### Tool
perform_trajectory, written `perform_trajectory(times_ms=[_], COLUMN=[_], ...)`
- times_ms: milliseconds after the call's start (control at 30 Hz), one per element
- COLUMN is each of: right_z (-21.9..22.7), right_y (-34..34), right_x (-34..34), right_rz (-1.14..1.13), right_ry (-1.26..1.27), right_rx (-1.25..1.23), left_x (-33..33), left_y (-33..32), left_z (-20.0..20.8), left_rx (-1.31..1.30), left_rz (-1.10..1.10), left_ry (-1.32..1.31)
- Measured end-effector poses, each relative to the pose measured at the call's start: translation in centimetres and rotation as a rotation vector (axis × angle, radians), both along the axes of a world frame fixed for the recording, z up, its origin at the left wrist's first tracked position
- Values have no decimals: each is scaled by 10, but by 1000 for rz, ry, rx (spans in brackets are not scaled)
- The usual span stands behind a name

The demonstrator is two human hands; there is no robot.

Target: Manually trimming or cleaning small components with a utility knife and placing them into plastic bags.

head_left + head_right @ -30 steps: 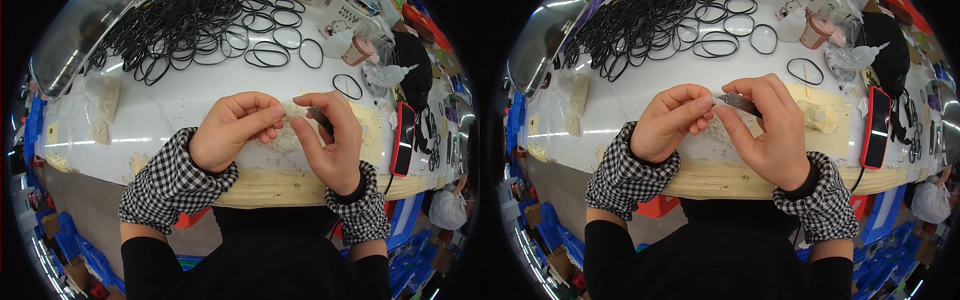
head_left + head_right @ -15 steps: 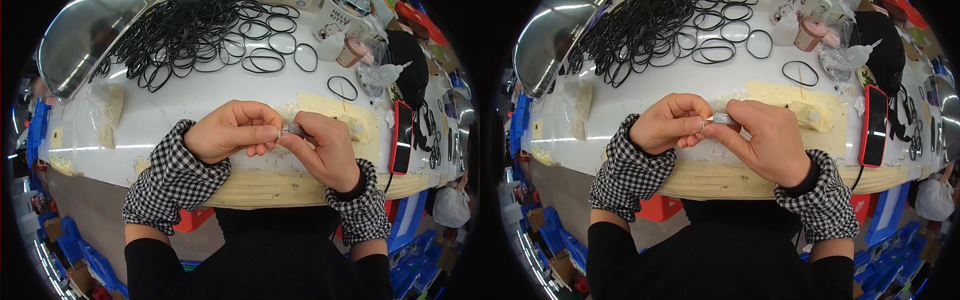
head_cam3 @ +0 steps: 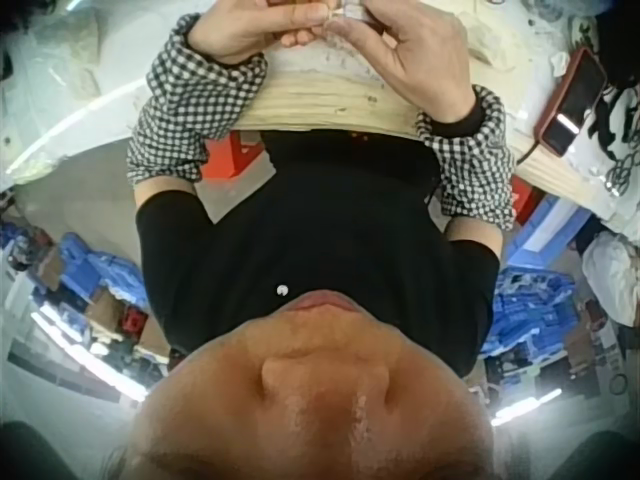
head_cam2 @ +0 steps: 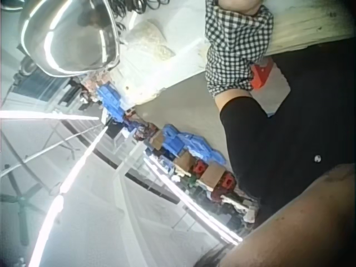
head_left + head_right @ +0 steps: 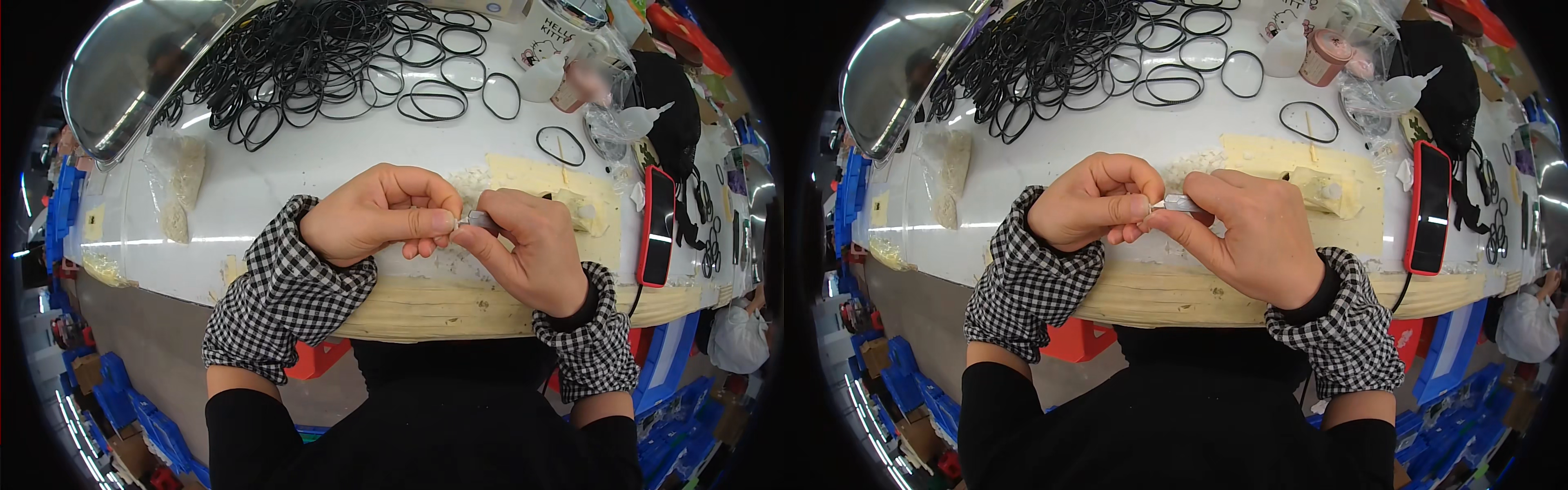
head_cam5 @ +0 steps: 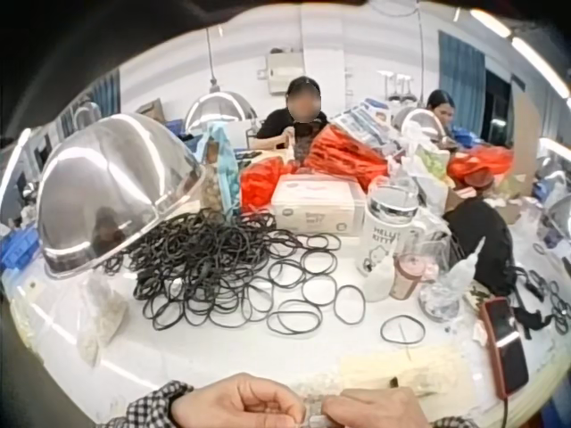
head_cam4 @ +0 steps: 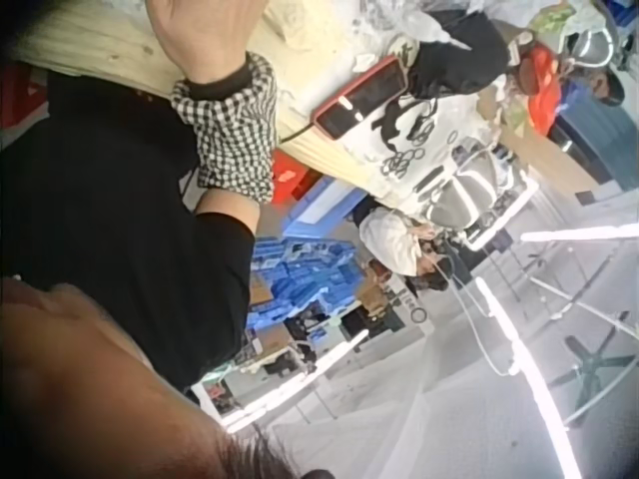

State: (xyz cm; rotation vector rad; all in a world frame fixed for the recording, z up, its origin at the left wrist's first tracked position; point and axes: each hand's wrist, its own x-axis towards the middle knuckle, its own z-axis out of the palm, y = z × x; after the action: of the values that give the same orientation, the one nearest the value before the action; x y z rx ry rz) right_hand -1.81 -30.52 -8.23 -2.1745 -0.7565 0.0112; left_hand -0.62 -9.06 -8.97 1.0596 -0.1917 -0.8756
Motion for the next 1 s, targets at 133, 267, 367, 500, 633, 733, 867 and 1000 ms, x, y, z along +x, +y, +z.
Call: perform_trajectory(times_ms=[133,267,367,500,633,733,867,1000], right_z=[-1,-1,-1,-3,-3,-3,-1,5], right_y=[0,-1,-2,-1,-1,-1,-2,-3], right_x=[-1,-1,-1,-1,-1,-1,-1,1], right_rz=[0,6,22,9,1,7,30,-8], right_ry=[12,34,58,19,-10,13,73,162], right_rx=[21,17,28,43,51,42,52,116], left_x=[0,-1,0,-1,-1,-1,-1,-1], left_y=[0,0,-1,-1,-1,-1,-1,0], left_z=[1,3,2,7,6,3,4,1], left_rx=[8,15,12,37,38,19,25,76], left_rz=[0,3,4,4,5,6,5,84], left_ry=[-11,-14,-13,-2,-7,-16,-13,-8])
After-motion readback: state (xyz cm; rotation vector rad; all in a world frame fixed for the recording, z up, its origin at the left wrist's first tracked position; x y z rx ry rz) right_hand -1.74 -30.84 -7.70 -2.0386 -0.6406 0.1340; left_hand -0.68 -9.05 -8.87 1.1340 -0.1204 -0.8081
